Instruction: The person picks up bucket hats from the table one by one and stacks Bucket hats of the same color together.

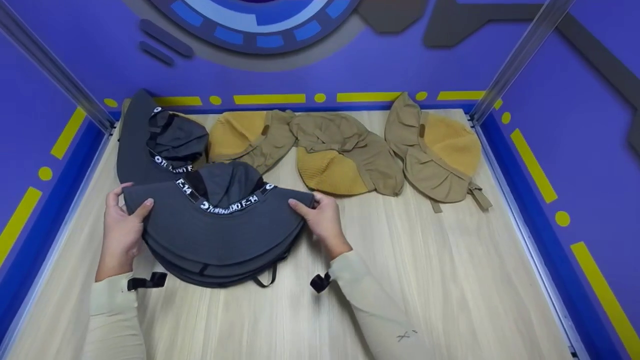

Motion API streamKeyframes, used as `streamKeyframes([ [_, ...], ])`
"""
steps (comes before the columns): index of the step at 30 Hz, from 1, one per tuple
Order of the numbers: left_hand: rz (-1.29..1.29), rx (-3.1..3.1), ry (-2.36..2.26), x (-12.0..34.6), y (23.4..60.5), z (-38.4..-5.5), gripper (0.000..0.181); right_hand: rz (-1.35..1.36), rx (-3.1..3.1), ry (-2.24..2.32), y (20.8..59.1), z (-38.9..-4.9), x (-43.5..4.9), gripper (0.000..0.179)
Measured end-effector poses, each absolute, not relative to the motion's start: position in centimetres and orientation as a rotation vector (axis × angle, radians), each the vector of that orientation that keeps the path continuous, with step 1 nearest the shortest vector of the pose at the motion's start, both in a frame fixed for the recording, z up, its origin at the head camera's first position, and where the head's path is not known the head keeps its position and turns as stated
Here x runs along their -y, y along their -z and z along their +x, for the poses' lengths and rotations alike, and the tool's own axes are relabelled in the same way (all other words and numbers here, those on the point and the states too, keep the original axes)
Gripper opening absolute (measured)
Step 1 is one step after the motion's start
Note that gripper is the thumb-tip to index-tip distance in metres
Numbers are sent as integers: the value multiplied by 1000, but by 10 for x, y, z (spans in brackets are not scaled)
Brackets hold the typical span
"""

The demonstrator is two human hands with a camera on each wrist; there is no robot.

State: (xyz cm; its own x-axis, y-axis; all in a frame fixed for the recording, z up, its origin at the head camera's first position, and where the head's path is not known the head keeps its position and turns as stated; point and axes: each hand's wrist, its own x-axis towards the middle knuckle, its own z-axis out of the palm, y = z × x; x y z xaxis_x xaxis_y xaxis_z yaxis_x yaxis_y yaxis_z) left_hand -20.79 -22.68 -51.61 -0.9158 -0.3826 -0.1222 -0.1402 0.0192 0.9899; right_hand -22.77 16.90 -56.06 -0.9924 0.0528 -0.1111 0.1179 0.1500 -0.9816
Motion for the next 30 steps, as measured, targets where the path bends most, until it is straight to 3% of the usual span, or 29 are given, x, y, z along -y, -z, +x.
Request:
streamKeyframes([
  [6, 658, 2344, 1796, 231, 531, -208, 70, 151, -2695, 1686, 576, -227, -167, 28],
  [15, 700, 2651, 1377, 227, 544, -206, 65, 87, -2922, 1483, 581, -227, -160, 46],
  [18, 710, 2626, 1371, 225, 543, -205, 61, -117, -3047, 1483, 573, -224, -150, 44],
  [23, 774, 2585, 1368, 223, 540, -204, 54, -708, -3112, 1368, 555, -207, -110, 43],
  [26, 804, 2573, 1348, 223, 537, -205, 50, -889, -3051, 1165, 551, -191, -78, 58],
  [30, 814, 2589, 1297, 224, 532, -209, 47, -858, -3020, 848, 560, -176, -45, 82],
])
